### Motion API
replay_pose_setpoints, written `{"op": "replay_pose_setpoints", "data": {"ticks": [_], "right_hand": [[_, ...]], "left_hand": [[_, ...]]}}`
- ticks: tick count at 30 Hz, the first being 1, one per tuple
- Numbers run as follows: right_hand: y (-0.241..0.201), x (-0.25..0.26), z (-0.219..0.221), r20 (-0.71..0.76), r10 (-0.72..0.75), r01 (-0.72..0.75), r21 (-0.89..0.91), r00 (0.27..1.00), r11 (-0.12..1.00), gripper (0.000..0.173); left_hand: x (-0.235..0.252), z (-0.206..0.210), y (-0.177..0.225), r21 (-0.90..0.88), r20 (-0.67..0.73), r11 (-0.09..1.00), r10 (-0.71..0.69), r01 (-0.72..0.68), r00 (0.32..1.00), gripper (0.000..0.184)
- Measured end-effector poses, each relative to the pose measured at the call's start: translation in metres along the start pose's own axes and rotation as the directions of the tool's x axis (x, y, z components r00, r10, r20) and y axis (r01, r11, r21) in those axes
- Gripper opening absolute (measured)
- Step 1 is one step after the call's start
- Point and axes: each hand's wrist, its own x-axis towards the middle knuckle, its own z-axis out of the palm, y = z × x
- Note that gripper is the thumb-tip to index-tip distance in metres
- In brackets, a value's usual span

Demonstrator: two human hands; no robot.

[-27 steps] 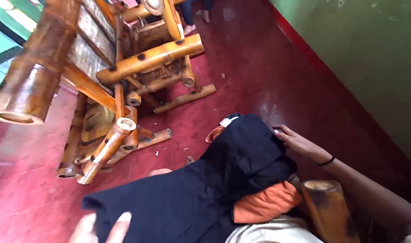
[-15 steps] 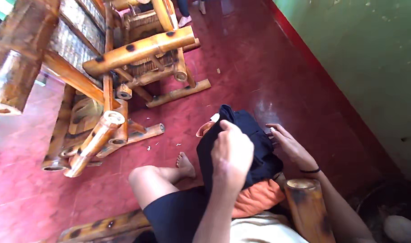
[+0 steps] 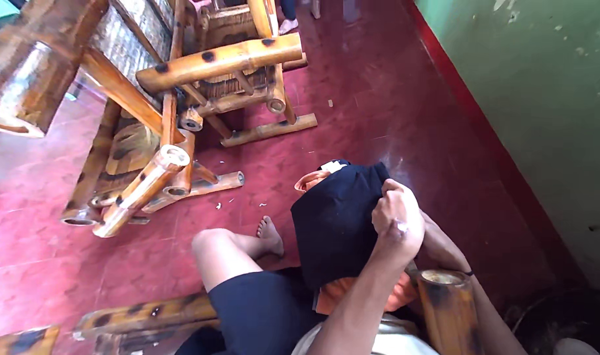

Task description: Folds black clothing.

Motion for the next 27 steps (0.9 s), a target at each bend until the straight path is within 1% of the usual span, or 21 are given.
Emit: {"op": "replay_pose_setpoints", "data": {"ticks": [3,5,7,8,9,10,11,12,13,14,15,16,17,19,20,21,23,24,25,26,27], "right_hand": [[-0.007,-0.003,0.005,0.004,-0.012,0.012,-0.023,1.0,1.0,0.034],[-0.002,-0.001,0.004,0.029,-0.067,0.068,-0.037,0.997,0.997,0.037],[-0.002,0.0,0.004,0.039,-0.081,0.083,-0.051,0.996,0.995,0.035],[-0.004,0.0,0.002,0.022,-0.078,0.08,-0.087,0.997,0.993,0.034],[-0.005,0.001,-0.002,-0.012,-0.071,0.068,-0.161,0.997,0.985,0.035],[-0.008,0.003,-0.007,-0.06,-0.076,0.057,-0.266,0.995,0.962,0.037],[-0.012,0.007,-0.014,-0.101,-0.102,0.056,-0.382,0.99,0.922,0.04],[-0.018,0.01,-0.019,-0.133,-0.147,0.064,-0.487,0.98,0.871,0.042],[-0.028,0.014,-0.021,-0.143,-0.21,0.09,-0.581,0.967,0.809,0.044],[-0.04,0.019,-0.019,-0.122,-0.285,0.136,-0.662,0.951,0.737,0.045],[-0.056,0.026,-0.014,-0.054,-0.345,0.201,-0.726,0.937,0.658,0.047],[-0.074,0.032,-0.002,0.056,-0.382,0.284,-0.77,0.922,0.572,0.048],[-0.091,0.039,0.015,0.201,-0.412,0.399,-0.782,0.889,0.48,0.047],[-0.119,0.061,0.064,0.51,-0.408,0.643,-0.694,0.757,0.324,0.043],[-0.126,0.076,0.092,0.641,-0.357,0.732,-0.616,0.68,0.29,0.041],[-0.129,0.092,0.121,0.747,-0.263,0.788,-0.537,0.61,0.302,0.041],[-0.123,0.126,0.176,0.867,0.012,0.821,-0.475,0.497,0.316,0.043],[-0.115,0.14,0.202,0.873,0.167,0.826,-0.488,0.459,0.283,0.043],[-0.109,0.149,0.224,0.828,0.344,0.825,-0.527,0.444,0.205,0.043],[-0.103,0.156,0.244,0.75,0.499,0.832,-0.547,0.434,0.099,0.04],[-0.098,0.161,0.259,0.654,0.616,0.84,-0.543,0.439,-0.022,0.035]], "left_hand": [[0.003,0.002,0.0,0.002,0.032,1.0,0.005,-0.005,0.999,0.038],[0.007,-0.001,-0.003,-0.042,0.108,0.998,0.058,-0.054,0.992,0.039],[0.009,-0.007,-0.022,-0.162,0.224,0.972,0.203,-0.169,0.953,0.041],[0.009,-0.004,-0.039,-0.255,0.194,0.93,0.319,-0.266,0.928,0.041],[0.005,0.004,-0.06,-0.338,0.055,0.865,0.411,-0.37,0.91,0.039],[-0.002,0.016,-0.081,-0.353,-0.188,0.805,0.437,-0.476,0.879,0.034],[-0.008,0.029,-0.103,-0.281,-0.455,0.79,0.39,-0.544,0.801,0.027],[-0.012,0.037,-0.125,-0.198,-0.63,0.831,0.3,-0.521,0.717,0.023],[-0.016,0.041,-0.149,-0.171,-0.705,0.883,0.2,-0.437,0.68,0.024],[-0.019,0.044,-0.173,-0.221,-0.695,0.915,0.096,-0.339,0.713,0.033],[-0.021,0.046,-0.196,-0.326,-0.624,0.914,-0.015,-0.243,0.781,0.045],[-0.021,0.049,-0.216,-0.46,-0.506,0.876,-0.121,-0.148,0.854,0.056],[-0.021,0.052,-0.232,-0.591,-0.372,0.804,-0.204,-0.061,0.906,0.062],[-0.023,0.053,-0.251,-0.776,-0.124,0.624,-0.292,0.091,0.948,0.066],[-0.023,0.054,-0.256,-0.826,-0.044,0.548,-0.298,0.133,0.954,0.066],[-0.024,0.055,-0.259,-0.866,0.005,0.479,-0.287,0.148,0.958,0.063],[-0.023,0.059,-0.264,-0.932,0.049,0.336,-0.255,0.136,0.966,0.051],[-0.023,0.061,-0.266,-0.955,0.052,0.272,-0.246,0.12,0.968,0.045],[-0.024,0.061,-0.268,-0.973,0.059,0.205,-0.24,0.11,0.969,0.039],[-0.027,0.059,-0.27,-0.985,0.074,0.137,-0.234,0.108,0.97,0.033],[-0.03,0.057,-0.272,-0.991,0.101,0.062,-0.215,0.117,0.971,0.028]]}}
